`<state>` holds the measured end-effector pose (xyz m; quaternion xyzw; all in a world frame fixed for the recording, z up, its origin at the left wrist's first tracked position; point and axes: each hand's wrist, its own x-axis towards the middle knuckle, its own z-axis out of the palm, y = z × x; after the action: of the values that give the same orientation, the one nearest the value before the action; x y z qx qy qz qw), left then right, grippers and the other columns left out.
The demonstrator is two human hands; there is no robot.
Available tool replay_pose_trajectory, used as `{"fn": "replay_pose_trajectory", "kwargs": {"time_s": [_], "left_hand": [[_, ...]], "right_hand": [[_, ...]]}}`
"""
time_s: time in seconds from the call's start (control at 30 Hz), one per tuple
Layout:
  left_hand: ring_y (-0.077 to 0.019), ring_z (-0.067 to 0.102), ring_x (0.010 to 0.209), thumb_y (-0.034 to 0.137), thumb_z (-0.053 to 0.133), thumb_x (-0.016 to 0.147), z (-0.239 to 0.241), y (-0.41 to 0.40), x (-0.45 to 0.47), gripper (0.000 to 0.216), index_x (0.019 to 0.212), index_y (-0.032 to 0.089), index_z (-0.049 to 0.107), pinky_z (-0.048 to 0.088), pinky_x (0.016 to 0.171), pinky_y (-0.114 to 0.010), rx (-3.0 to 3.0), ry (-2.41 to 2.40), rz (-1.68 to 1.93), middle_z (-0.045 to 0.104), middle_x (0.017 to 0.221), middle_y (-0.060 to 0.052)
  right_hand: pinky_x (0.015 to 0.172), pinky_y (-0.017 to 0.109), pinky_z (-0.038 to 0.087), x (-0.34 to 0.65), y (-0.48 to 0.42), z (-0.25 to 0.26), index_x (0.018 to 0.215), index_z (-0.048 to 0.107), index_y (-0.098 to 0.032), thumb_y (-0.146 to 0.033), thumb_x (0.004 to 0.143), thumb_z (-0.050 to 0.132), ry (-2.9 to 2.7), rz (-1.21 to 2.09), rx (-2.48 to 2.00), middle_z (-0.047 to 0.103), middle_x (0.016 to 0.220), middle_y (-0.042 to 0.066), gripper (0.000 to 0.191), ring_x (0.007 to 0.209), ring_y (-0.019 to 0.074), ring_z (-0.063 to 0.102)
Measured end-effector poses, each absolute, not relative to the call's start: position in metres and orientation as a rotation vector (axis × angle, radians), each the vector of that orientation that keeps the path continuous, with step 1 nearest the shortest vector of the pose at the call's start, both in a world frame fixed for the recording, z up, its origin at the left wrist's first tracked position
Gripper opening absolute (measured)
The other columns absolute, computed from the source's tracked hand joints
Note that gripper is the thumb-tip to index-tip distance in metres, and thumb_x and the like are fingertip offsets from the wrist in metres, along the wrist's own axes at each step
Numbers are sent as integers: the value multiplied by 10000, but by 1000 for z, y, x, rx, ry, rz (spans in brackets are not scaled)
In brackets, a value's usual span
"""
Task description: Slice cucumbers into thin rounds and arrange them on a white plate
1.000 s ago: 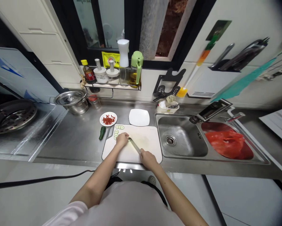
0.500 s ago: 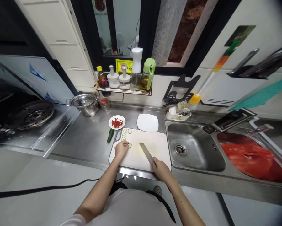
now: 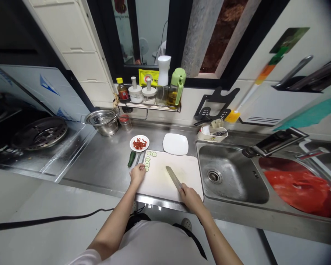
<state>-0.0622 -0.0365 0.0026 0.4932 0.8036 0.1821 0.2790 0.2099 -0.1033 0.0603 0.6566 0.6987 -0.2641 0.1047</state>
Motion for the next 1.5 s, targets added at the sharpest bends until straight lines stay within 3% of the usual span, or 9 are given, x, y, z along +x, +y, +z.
{"fn": "replay_pose_trajectory", "kwargs": {"time_s": [0.3,0.67,0.87,1.1,1.17,1.27,1.33,1.5], "left_hand": [[-204,633,942,221,523,809,7,-37,-61,242,1002,273,660,388,911,-335,1382,2230,454,710,896,-26],[-232,560,1046,281,518,828,16,-19,-47,249,1044,264,639,358,924,-365,1497,2226,510,648,1086,-59],[-272,514,1095,285,492,845,22,20,-26,323,1137,271,631,326,947,-401,1672,2195,445,617,1113,-94],[-273,499,1099,297,480,868,17,39,-17,347,1184,260,616,304,942,-411,1838,2172,250,588,1156,-115],[-270,499,1098,277,472,874,14,40,-17,324,1157,260,630,303,932,-408,1879,2174,231,595,1144,-111],[-268,509,1085,260,473,875,13,41,-17,302,1127,261,637,310,911,-403,1894,2174,247,605,1129,-103],[-265,519,1075,251,485,867,13,41,-17,284,1105,253,639,319,895,-394,1871,2180,274,614,1121,-100],[-247,563,1034,195,484,853,20,41,-15,223,999,234,649,325,886,-381,1811,2148,310,665,1054,-80]], "right_hand": [[604,255,262,208,-103,66,1040,510,-201,-297,972,316,2030,-761,1940,665,929,84,226,859,195,618],[614,254,253,211,-100,59,1131,443,-181,-265,954,330,2001,-829,2102,664,954,87,227,856,185,604],[641,247,295,217,-102,60,1236,408,-196,-270,927,362,2013,-839,2189,680,956,69,321,875,199,618],[753,249,369,229,-114,64,1409,312,-222,-346,947,330,2162,-985,2199,655,1130,81,479,989,206,611],[732,250,371,229,-115,63,1364,389,-179,-383,945,343,2140,-961,2262,675,1054,99,469,951,215,617],[678,245,346,227,-114,60,1057,587,-154,-399,952,342,2086,-869,2306,687,879,102,363,850,209,621],[652,242,321,227,-112,57,917,591,-167,-392,965,322,2073,-811,2296,678,819,92,354,804,195,613],[621,239,273,227,-110,53,983,540,-190,-396,976,329,2041,-743,2249,674,854,68,295,786,174,603]]}}
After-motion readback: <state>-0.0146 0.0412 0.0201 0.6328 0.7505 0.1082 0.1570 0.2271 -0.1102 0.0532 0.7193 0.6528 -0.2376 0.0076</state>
